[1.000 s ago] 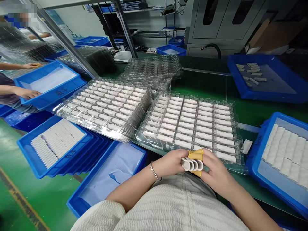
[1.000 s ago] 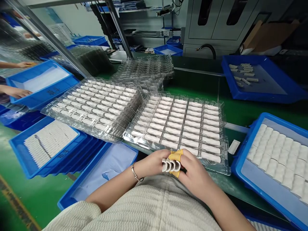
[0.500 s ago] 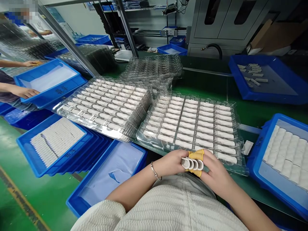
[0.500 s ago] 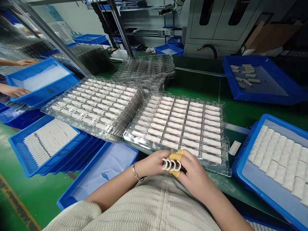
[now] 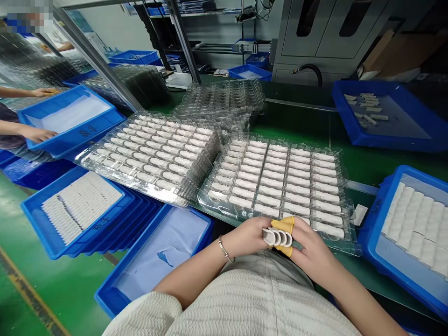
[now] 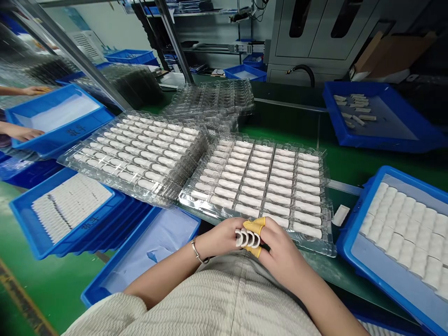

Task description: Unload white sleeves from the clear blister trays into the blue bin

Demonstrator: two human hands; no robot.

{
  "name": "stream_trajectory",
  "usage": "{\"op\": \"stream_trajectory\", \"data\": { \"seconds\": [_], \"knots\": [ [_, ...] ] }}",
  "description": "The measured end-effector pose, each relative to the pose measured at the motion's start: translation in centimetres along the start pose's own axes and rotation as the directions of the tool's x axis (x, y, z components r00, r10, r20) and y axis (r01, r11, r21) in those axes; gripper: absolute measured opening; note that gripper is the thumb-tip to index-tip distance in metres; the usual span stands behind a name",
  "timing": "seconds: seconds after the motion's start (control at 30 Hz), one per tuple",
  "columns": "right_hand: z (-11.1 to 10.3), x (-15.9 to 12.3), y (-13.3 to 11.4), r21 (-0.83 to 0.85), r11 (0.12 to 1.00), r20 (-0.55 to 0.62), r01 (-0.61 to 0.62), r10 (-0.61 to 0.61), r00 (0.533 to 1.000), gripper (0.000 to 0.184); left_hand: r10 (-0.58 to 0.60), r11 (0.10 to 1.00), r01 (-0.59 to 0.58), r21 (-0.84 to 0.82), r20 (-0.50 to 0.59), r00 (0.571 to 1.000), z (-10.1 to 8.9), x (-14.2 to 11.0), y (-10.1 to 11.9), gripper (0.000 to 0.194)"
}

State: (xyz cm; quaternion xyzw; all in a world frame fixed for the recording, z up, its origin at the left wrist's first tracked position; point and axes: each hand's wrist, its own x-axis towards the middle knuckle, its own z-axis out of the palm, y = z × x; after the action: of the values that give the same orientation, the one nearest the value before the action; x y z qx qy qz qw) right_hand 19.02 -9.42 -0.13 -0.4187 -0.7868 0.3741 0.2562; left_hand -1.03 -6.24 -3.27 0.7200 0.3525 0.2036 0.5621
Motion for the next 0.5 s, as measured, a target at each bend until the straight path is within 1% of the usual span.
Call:
{"op": "stream_trajectory", "data": {
  "seconds": [0.1, 0.17, 0.2, 0.27, 0.37, 0.43, 0.5],
  "knots": [
    [0.0, -0.2, -0.1, -0.099, 0.995, -0.031, -0.028, 0.025, 0.999, 0.039, -0.001, 1.000, 0.001, 0.012, 0.018, 1.000, 0.0, 0.1, 0.1, 0.009],
    [0.0, -0.4, -0.2, -0.211, 0.977, -0.060, -0.007, -0.006, 0.998, 0.046, 0.005, 1.000, -0.006, 0.017, 0.039, 0.999, 0.0, 0.2, 0.2, 0.014],
    [0.0, -0.4, -0.4, -0.272, 0.962, -0.062, 0.025, -0.044, 0.997, 0.046, 0.010, 1.000, -0.011, 0.022, 0.050, 0.999, 0.0, 0.2, 0.2, 0.016],
    [-0.1, -0.4, -0.6, -0.377, 0.917, -0.033, 0.128, -0.151, 0.988, 0.039, 0.005, 0.998, -0.009, 0.056, 0.067, 0.998, 0.1, 0.3, 0.3, 0.017],
    [-0.2, -0.2, -1.0, -0.489, 0.837, 0.027, 0.247, -0.269, 0.963, 0.029, -0.062, 0.990, 0.051, 0.132, 0.079, 0.995, 0.0, 0.2, 0.5, 0.012],
    [-0.4, 0.0, -1.1, -0.534, 0.800, 0.047, 0.273, -0.294, 0.955, 0.029, -0.093, 0.985, 0.077, 0.155, 0.102, 0.990, -0.3, 0.2, 0.8, 0.010],
    [-0.5, 0.1, -1.3, -0.537, 0.800, 0.059, 0.267, -0.281, 0.958, 0.028, -0.096, 0.980, 0.075, 0.183, 0.113, 0.989, -0.6, 0.1, 1.1, 0.009]
  ]
}}
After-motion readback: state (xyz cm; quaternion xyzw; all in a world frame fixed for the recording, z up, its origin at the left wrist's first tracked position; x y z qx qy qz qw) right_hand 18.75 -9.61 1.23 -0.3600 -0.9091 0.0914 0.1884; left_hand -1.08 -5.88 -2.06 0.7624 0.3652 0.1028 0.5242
